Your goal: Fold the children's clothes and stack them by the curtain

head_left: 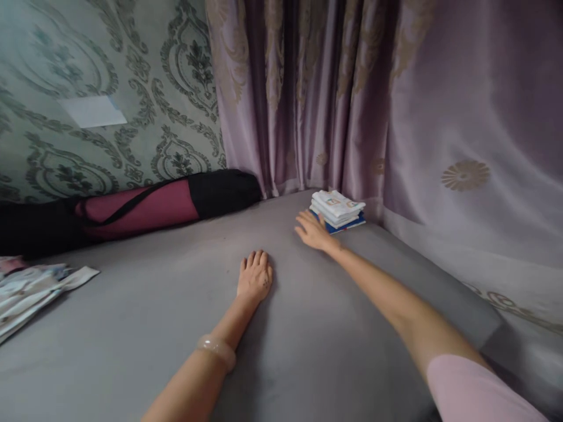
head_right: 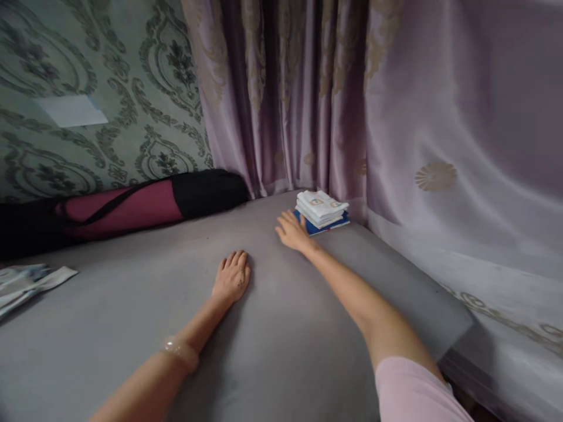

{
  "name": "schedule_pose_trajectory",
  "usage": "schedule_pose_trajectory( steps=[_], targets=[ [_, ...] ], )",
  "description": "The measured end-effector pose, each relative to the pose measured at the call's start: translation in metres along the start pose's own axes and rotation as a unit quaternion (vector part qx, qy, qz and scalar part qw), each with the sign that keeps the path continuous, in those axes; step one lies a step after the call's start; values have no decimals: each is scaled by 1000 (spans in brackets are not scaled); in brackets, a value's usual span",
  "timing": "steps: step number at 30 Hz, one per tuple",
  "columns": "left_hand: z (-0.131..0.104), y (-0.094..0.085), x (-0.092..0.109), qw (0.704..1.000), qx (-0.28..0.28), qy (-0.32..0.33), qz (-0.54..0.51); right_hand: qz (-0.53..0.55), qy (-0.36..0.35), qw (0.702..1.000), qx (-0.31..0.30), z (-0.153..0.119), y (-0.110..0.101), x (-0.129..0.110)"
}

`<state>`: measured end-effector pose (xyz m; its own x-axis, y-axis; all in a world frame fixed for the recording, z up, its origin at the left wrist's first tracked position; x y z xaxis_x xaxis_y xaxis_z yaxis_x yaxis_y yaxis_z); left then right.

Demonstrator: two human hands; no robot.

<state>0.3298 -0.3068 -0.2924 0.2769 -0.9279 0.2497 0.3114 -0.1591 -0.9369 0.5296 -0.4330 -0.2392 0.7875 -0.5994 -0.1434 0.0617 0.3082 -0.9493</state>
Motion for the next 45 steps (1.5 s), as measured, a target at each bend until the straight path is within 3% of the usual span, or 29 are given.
schedule_pose_trajectory(
  steps=[3,5,10,15,22,30,37,45],
  targets=[
    [0,0,-1,1000,2,-10,3,58,-4,994,-92,-23,23,-43],
    [2,0,-4,1000,18,-24,-7,88,3,989,-119,-32,32,-70],
    [14,-6,-28,979,51,-149,-126,115,33,985,-121,-52,41,-130],
    [15,-26,-70,971,48,-174,-156,86,-9,990,-112,-75,44,-166],
    [-42,-75,-167,972,77,-222,16,-18,-23,995,-93,-81,47,-171],
    [-118,-139,-270,931,105,-338,90,-100,-42,992,-62,-71,68,-169],
    [-177,-201,-323,878,162,-428,137,-119,-47,990,-63,-70,74,-166],
    [-221,-263,-369,808,221,-506,205,-126,-52,989,-59,-69,74,-169]
  ],
)
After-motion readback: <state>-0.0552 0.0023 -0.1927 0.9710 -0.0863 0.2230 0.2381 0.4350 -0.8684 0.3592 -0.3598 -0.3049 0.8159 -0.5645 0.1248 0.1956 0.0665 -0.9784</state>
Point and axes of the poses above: each hand's wrist, its own z-axis towards the middle knuckle, its own y-axis out of the palm, x = y × z, the point moved 1 cm from there along z, towards the middle knuckle, and after that the axes turned 6 degrees about -z, right-handed, at the moved point
